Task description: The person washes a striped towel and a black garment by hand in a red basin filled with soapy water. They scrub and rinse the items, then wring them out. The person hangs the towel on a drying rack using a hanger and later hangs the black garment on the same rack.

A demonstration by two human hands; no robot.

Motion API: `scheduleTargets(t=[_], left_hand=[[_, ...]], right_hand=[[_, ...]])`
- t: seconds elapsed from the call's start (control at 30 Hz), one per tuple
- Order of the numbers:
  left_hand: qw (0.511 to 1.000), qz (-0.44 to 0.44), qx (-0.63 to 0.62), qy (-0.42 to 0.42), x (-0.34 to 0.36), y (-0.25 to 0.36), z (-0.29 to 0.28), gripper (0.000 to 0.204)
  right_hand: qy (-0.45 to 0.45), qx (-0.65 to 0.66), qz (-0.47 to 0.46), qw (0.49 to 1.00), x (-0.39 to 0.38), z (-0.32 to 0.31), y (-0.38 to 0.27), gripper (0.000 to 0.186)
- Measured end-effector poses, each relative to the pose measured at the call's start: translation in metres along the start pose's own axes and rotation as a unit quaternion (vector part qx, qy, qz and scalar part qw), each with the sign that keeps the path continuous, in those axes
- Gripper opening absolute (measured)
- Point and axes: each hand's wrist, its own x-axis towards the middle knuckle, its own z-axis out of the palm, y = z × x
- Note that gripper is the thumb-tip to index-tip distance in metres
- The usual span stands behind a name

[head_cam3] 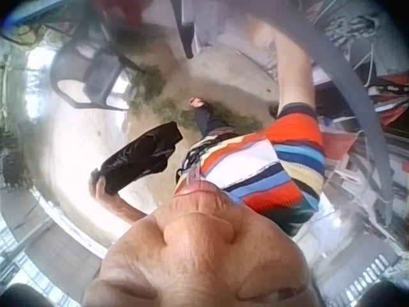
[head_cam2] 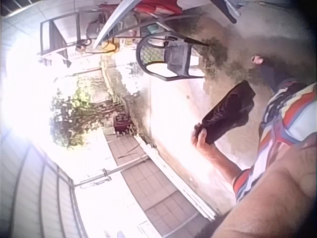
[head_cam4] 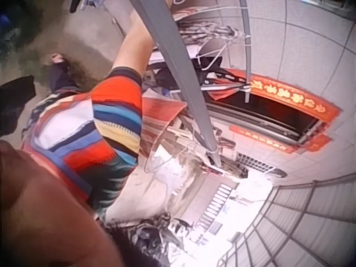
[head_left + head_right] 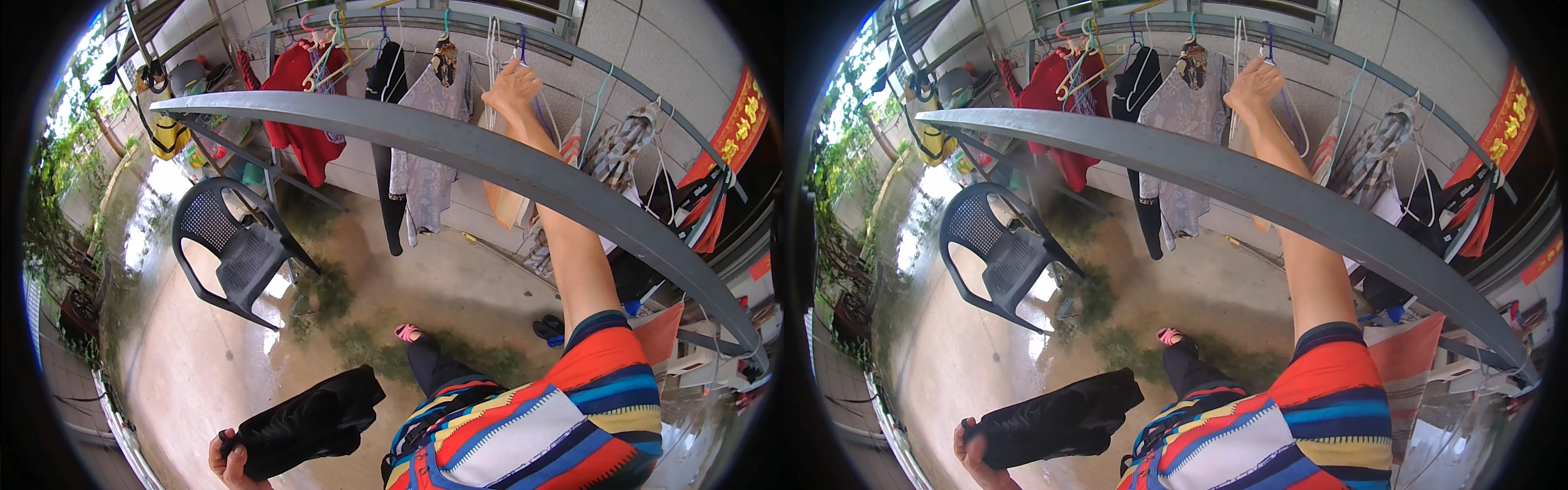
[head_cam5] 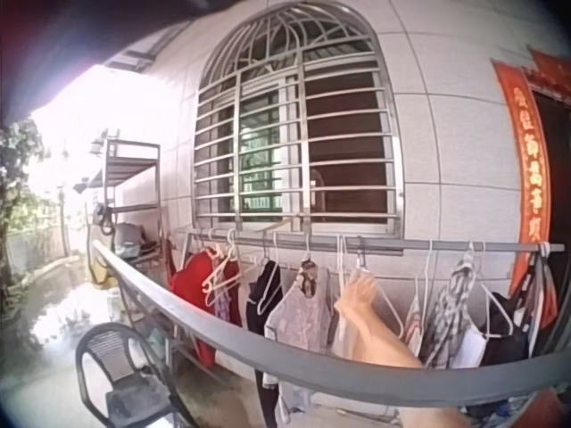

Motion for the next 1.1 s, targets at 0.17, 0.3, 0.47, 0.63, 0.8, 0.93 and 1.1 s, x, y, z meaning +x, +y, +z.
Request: scheduleTargets(t=[0.17, 0.3, 0.47, 0.63, 0.8, 0.93, 1.1], left_hand=[[1.0, 0.008, 0.005, 0.0, -0.001, 0.002, -0.001, 0.042], [1.0, -0.01, -0.004, -0.01, 0.003, -0.002, 0.005, 0.042], [0.999, -0.027, 0.003, -0.029, 0.008, -0.005, 0.015, 0.044], [0.995, -0.018, -0.103, 0.007, 0.012, -0.02, 0.015, 0.045], [0.996, -0.025, -0.079, 0.042, 0.007, -0.007, 0.016, 0.045], [0.995, -0.054, -0.085, 0.014, 0.012, -0.015, 0.025, 0.042], [0.996, -0.047, -0.061, 0.04, 0.008, -0.004, 0.034, 0.037]], right_hand=[[0.042, 0.053, 0.007, 0.998, -0.004, -0.004, 0.009, 0.085], [-0.04, 0.215, 0.0, 0.976, 0.022, 0.016, 0.027, 0.053], [-0.036, 0.304, -0.01, 0.952, 0.031, 0.017, 0.02, 0.04], [-0.043, 0.377, 0.06, 0.923, 0.039, 0.019, -0.014, 0.066], [-0.038, 0.475, 0.15, 0.866, 0.004, 0.044, -0.069, 0.103], [-0.079, 0.64, 0.163, 0.747, 0.059, 0.092, -0.052, 0.053], [-0.221, 0.859, 0.119, 0.446, 0.032, 0.103, -0.067, 0.017]])
